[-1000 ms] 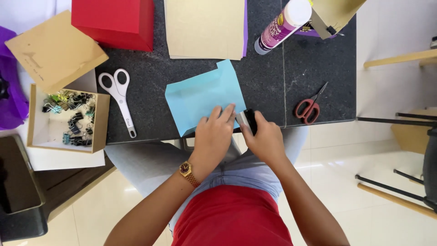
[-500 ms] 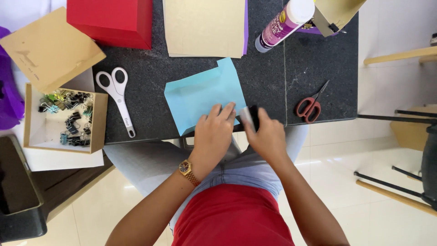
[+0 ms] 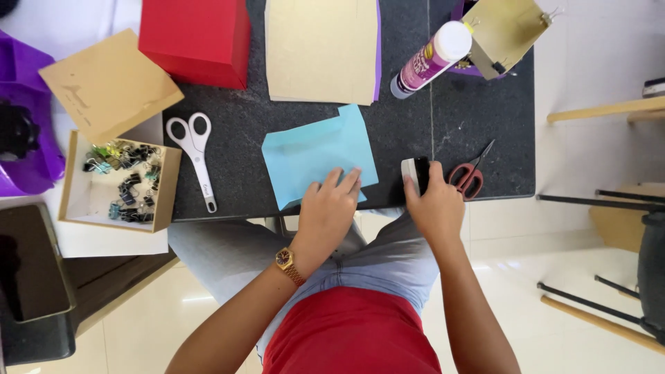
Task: Assembling a small blue paper box by folding, stapling, and gluing the edges.
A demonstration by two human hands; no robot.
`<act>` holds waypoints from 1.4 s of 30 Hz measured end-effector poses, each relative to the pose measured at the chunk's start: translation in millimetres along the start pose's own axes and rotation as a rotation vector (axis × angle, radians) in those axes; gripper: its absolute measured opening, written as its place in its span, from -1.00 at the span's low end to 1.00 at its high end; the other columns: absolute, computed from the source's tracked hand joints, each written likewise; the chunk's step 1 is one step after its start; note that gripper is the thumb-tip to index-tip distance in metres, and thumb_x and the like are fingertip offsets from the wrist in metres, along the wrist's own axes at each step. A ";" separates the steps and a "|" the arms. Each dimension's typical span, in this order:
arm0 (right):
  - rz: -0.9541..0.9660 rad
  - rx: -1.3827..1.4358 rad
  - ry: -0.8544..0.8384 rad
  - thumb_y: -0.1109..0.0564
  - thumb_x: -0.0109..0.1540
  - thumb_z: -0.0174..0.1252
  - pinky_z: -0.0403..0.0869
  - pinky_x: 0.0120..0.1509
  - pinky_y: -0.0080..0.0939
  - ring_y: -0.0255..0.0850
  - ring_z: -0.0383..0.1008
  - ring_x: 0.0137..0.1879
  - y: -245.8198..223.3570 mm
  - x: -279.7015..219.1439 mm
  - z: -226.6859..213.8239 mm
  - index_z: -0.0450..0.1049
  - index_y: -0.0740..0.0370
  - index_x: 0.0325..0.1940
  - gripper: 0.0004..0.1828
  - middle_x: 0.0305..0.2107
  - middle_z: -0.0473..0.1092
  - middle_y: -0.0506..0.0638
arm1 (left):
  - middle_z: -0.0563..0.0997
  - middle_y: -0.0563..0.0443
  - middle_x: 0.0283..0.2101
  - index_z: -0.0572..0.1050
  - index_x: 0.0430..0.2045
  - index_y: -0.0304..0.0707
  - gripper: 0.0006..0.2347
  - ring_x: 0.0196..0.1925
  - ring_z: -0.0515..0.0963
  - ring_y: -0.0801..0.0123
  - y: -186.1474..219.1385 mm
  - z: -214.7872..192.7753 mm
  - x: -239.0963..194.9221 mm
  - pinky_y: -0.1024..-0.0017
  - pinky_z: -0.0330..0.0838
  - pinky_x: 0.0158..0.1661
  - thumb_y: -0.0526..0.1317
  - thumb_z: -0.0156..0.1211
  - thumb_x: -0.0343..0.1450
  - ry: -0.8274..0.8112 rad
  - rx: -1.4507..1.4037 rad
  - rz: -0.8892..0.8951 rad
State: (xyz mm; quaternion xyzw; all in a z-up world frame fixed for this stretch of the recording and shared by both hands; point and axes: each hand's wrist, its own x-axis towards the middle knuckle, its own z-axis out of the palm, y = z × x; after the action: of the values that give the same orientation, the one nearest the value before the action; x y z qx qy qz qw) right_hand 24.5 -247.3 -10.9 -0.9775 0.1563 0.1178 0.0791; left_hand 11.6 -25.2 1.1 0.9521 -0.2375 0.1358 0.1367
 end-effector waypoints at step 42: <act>-0.361 0.599 0.235 0.08 0.35 0.15 0.39 0.00 -0.13 -0.21 0.36 -0.20 -27.6 -64.6 -17.6 0.41 0.12 0.35 -0.54 -0.37 0.40 -0.10 | 0.59 -0.17 -0.04 0.50 -0.04 -0.31 -0.81 0.01 0.57 0.06 59.5 -51.8 -79.5 0.07 0.46 0.11 -0.33 0.12 0.48 0.286 -0.708 0.047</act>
State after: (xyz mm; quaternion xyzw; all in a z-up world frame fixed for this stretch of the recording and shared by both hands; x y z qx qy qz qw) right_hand -22.6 -206.3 25.7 -0.9296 0.0171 -0.0622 0.3630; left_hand -95.1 -25.9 35.0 0.8117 -0.2701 0.1797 0.4857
